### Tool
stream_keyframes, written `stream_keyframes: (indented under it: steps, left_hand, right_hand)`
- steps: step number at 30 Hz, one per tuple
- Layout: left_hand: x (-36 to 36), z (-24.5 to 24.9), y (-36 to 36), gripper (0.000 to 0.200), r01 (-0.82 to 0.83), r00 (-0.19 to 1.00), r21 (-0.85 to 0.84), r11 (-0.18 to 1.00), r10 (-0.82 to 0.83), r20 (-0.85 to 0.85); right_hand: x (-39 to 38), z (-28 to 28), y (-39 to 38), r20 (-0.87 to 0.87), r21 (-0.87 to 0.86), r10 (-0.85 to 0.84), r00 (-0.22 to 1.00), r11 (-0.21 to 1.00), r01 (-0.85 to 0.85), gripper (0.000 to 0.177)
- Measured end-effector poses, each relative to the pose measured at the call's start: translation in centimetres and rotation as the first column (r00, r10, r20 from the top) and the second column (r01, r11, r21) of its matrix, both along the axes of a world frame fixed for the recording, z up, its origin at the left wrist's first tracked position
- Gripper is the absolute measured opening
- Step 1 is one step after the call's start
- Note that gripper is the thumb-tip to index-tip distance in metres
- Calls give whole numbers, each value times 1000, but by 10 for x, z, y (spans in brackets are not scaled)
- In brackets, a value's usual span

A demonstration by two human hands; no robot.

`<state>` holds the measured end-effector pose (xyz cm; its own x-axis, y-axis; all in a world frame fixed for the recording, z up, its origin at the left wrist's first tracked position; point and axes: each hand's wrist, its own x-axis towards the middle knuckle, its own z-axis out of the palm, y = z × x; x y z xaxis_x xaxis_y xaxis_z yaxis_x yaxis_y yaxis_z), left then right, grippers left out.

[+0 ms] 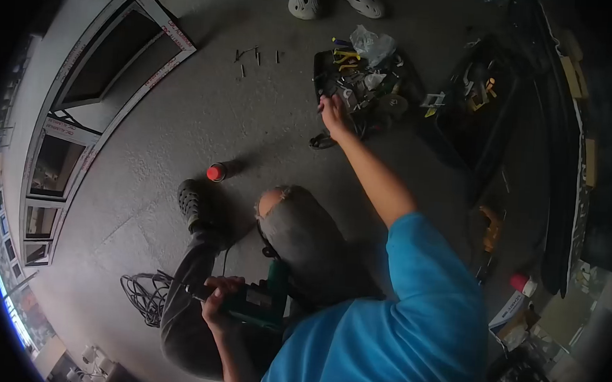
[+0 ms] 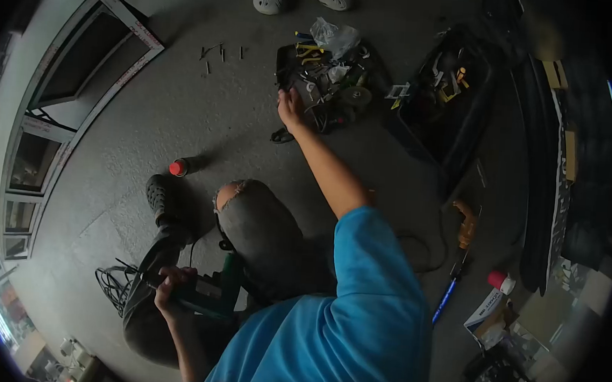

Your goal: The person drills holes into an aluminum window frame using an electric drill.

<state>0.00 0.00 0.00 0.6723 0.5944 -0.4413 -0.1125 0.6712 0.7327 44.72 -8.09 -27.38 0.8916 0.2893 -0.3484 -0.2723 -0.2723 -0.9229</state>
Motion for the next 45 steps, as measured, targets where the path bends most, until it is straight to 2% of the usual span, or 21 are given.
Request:
stream_keyframes:
  steps: [1,2,4,5,7,9,11,12,14,16,20,26,29,33,35,36,38,39,41,43,45]
  left_hand:
    - [12,6,-2,26,-14,996,11,1000,15,-88]
    - [23,13,-6,25,-40,982,26,999,44,-185]
    - [41,32,-11,26,30,969,103,994,-4,-245]
    - [46,36,-14,27,57,964,135,989,-19,-266]
    - [51,42,-14,21,81,962,75,994,-59,-265]
    - [59,46,-18,21,102,954,107,989,-66,-293]
    - [66,44,-21,18,124,971,55,991,-109,-214]
    - [68,41,-22,18,129,971,45,991,-117,-208]
    - [72,40,-27,19,90,980,44,995,-80,-183]
    - [75,41,-30,21,46,985,39,998,-39,-166]
    - [71,42,-32,23,164,976,100,981,-146,-164]
    - [58,38,-25,30,293,950,143,945,-271,-155]
    - [53,38,-24,31,275,953,138,951,-251,-169]
    - [47,33,-26,31,164,960,169,972,-119,-253]
    - [55,32,-35,31,64,977,245,967,-11,-213]
    - [59,31,-40,28,81,969,301,950,-4,-248]
    - [72,34,-48,25,107,962,347,932,-9,-274]
    - [81,35,-51,22,201,926,456,867,-17,-376]
    - [93,27,-61,21,299,884,546,783,-10,-468]
    - [109,11,-73,20,185,927,631,754,79,-366]
    - [125,17,-88,24,246,896,601,760,58,-440]
  right_hand:
    - [-23,30,-3,-500,323,-56,864,914,247,15]
    - [-42,47,-7,-512,318,-38,858,920,230,15]
    - [-81,82,-5,-485,417,363,796,896,-154,14]
    - [-107,104,-3,-502,439,410,761,879,-184,14]
    - [-158,163,-2,-266,634,625,734,687,-355,18]
    - [-182,229,-6,-172,664,734,658,579,-472,20]
    - [-195,303,-15,214,352,761,612,524,-775,18]
    - [-203,304,-19,221,347,761,609,522,-779,18]
    - [-214,300,-21,469,423,747,471,279,-862,14]
    - [-213,303,-19,526,382,720,452,275,-882,14]
    - [-199,310,-16,546,271,758,358,245,-931,14]
    - [-211,296,-4,630,298,709,315,154,-942,15]
    - [-222,280,6,806,213,521,282,189,-958,17]
    - [-235,279,4,805,169,517,290,268,-948,22]
    - [-240,282,-7,704,279,591,395,281,-918,36]
    - [-241,285,-15,695,252,596,402,322,-913,36]
    - [-245,295,-26,570,343,595,567,454,-822,48]
    - [-242,298,-31,570,330,593,568,469,-820,48]
    - [-236,304,-41,702,139,429,568,700,-701,52]
    - [-229,303,-55,660,154,442,607,712,-685,46]
    - [-223,292,-72,463,153,501,731,768,-623,36]
